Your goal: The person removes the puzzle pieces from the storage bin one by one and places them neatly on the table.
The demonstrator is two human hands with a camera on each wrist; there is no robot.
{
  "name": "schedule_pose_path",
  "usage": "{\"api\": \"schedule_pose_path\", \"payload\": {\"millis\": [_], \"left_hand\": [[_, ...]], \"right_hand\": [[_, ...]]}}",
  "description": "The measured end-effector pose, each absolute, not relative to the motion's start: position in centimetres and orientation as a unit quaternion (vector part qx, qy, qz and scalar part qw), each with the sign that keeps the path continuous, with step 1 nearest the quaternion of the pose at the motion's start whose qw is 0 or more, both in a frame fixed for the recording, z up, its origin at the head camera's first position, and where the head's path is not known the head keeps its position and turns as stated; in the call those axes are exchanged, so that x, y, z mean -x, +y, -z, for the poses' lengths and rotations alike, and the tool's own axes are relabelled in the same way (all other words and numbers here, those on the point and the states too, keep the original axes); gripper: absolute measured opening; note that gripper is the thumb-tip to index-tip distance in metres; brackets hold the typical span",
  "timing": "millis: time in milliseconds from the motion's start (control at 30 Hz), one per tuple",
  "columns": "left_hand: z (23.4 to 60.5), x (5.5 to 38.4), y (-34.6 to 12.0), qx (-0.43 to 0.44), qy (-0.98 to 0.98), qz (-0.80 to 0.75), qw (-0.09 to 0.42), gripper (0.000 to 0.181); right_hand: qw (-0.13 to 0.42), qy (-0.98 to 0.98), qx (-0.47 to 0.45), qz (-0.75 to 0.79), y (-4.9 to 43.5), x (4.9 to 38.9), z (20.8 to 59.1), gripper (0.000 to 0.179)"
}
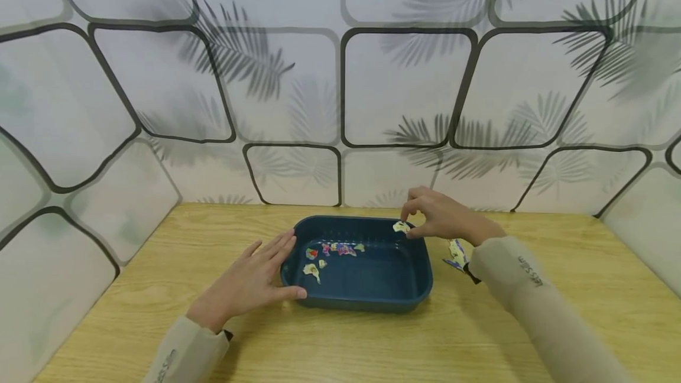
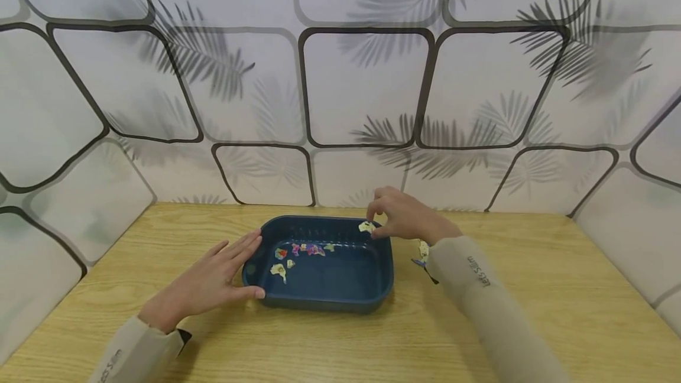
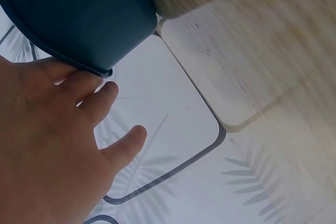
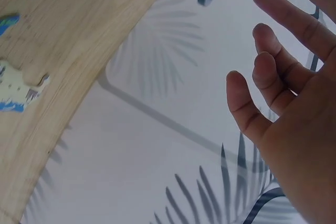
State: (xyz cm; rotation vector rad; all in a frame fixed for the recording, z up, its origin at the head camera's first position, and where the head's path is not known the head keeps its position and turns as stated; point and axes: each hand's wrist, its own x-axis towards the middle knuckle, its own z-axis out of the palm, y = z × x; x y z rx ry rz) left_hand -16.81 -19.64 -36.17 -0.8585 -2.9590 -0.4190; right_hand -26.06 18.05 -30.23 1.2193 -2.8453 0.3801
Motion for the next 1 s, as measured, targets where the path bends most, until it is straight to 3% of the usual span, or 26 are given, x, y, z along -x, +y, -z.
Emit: {"api": "schedule_pose_path", "payload": {"millis": [1000], "left_hand": [[36.1, 16.7, -19.6, 0.274, -0.952, 0.133, 0.014, 0.101]], "right_hand": [[-0.001, -0.921, -0.373, -0.111, 21.5, 25.7, 31.0, 0.017]]}}
